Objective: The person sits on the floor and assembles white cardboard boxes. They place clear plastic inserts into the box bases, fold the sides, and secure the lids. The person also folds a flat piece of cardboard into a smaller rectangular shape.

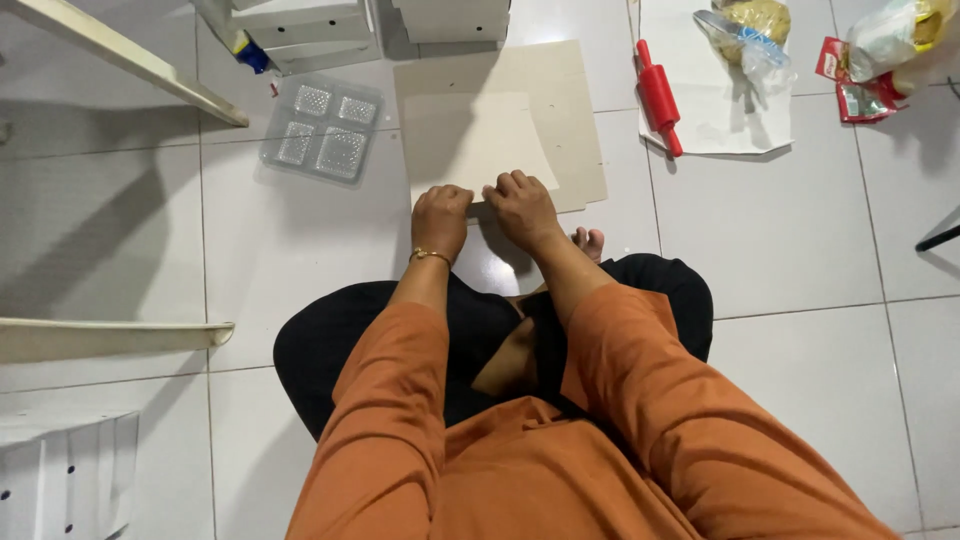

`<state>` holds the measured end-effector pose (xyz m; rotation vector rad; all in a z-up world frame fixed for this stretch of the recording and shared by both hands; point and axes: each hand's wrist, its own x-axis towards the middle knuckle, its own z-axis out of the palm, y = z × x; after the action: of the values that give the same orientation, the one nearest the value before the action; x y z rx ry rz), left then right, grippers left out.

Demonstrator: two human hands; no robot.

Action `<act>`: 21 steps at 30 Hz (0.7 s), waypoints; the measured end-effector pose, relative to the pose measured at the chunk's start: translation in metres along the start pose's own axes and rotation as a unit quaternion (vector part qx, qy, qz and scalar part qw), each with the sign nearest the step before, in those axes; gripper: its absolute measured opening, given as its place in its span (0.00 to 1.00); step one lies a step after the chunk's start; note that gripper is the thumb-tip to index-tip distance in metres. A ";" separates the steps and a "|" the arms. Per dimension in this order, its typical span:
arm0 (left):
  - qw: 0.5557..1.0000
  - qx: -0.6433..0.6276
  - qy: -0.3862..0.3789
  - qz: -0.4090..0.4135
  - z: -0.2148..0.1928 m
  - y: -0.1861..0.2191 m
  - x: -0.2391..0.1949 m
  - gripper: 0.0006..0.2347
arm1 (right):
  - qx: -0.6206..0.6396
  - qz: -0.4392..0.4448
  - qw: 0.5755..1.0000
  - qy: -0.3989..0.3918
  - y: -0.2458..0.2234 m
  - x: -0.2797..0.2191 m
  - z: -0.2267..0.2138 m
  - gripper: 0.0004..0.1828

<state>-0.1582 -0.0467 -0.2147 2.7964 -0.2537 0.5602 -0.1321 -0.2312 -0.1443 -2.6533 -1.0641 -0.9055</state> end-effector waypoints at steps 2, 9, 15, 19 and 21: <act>0.999 -0.002 -0.032 -0.011 0.006 -0.004 -0.002 0.06 | 0.014 0.005 0.998 -0.061 0.002 -0.014 0.024 0.06; 0.969 -0.054 -0.221 -0.094 -0.010 -0.003 0.003 0.07 | 0.016 0.011 0.947 -0.320 0.000 -0.021 0.050 0.06; 0.959 -0.059 -0.254 -0.106 -0.003 -0.008 0.002 0.08 | 0.047 0.063 0.929 -0.361 0.001 -0.013 0.041 0.07; 0.958 -0.066 -0.255 -0.115 -0.004 -0.008 0.006 0.07 | 0.053 0.094 0.929 -0.354 0.003 -0.014 0.039 0.07; 0.947 -0.070 -0.269 -0.160 -0.011 -0.007 0.011 0.05 | 0.066 0.142 0.929 -0.336 0.002 -0.013 0.036 0.07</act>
<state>-0.1506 -0.0384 -0.2017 2.7084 0.0579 -0.2913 -0.1208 -0.2281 -0.1811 -2.9468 -0.7522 0.1519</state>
